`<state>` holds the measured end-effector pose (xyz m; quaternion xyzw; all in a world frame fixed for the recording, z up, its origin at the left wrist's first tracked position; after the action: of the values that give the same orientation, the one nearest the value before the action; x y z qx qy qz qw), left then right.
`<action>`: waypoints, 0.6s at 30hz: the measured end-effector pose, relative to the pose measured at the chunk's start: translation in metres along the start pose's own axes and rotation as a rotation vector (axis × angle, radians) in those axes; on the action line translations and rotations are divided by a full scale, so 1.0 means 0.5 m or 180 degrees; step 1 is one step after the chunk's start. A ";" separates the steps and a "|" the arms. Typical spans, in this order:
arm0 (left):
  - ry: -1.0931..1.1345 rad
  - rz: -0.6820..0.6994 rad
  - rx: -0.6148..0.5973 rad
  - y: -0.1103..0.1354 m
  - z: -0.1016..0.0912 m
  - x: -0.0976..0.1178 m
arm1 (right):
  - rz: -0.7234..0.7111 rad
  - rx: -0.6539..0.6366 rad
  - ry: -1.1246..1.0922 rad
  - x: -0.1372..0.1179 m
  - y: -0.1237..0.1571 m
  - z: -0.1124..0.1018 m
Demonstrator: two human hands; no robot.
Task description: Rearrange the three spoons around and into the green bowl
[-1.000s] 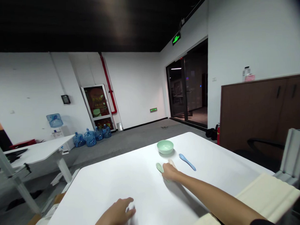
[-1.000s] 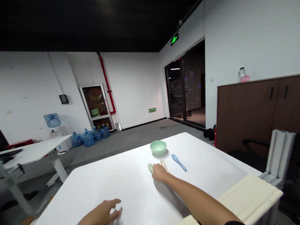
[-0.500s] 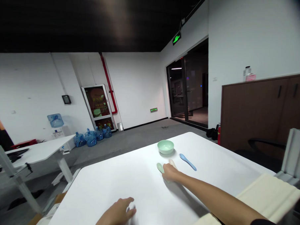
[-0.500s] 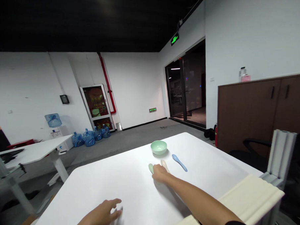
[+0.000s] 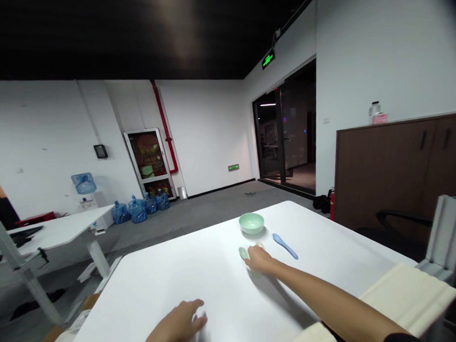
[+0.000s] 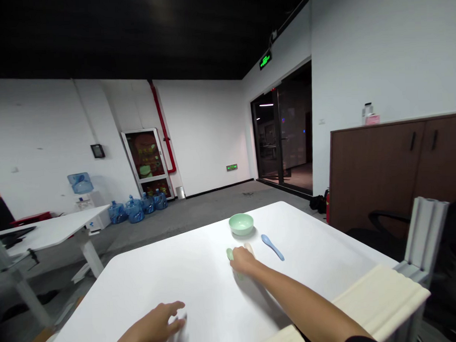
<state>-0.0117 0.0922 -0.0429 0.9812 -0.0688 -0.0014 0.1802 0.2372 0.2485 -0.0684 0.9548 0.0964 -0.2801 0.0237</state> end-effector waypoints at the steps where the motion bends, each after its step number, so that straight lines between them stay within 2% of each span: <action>1: -0.0004 0.0000 0.0010 0.001 0.000 0.000 | -0.0002 0.0044 0.0013 -0.001 0.000 -0.012; 5: -0.0014 0.0008 0.0044 0.003 -0.002 0.003 | 0.0033 0.0133 -0.0057 -0.002 0.003 -0.071; 11: 0.0002 -0.0030 0.0026 0.002 0.001 0.001 | -0.0281 0.0288 -0.0264 0.015 0.044 -0.163; 14: 0.0008 0.0004 0.0050 0.001 0.000 0.004 | -0.0459 0.0204 -0.0428 0.029 0.078 -0.180; 18: -0.0001 0.0035 0.0063 0.001 0.000 0.006 | -0.0534 0.0246 -0.0497 0.050 0.110 -0.178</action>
<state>-0.0088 0.0916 -0.0426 0.9826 -0.0742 0.0001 0.1705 0.3158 0.2078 -0.0073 0.9189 0.1630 -0.3580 -0.0291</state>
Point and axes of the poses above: each hand's wrist, its own y-axis away from the middle knuckle, its own z-axis out of the palm, x = y × z, the point moved 8 cm from there along -y, towards the middle knuckle, and after that the axes turned 15 degrees about -y, right-handed, at the moved point
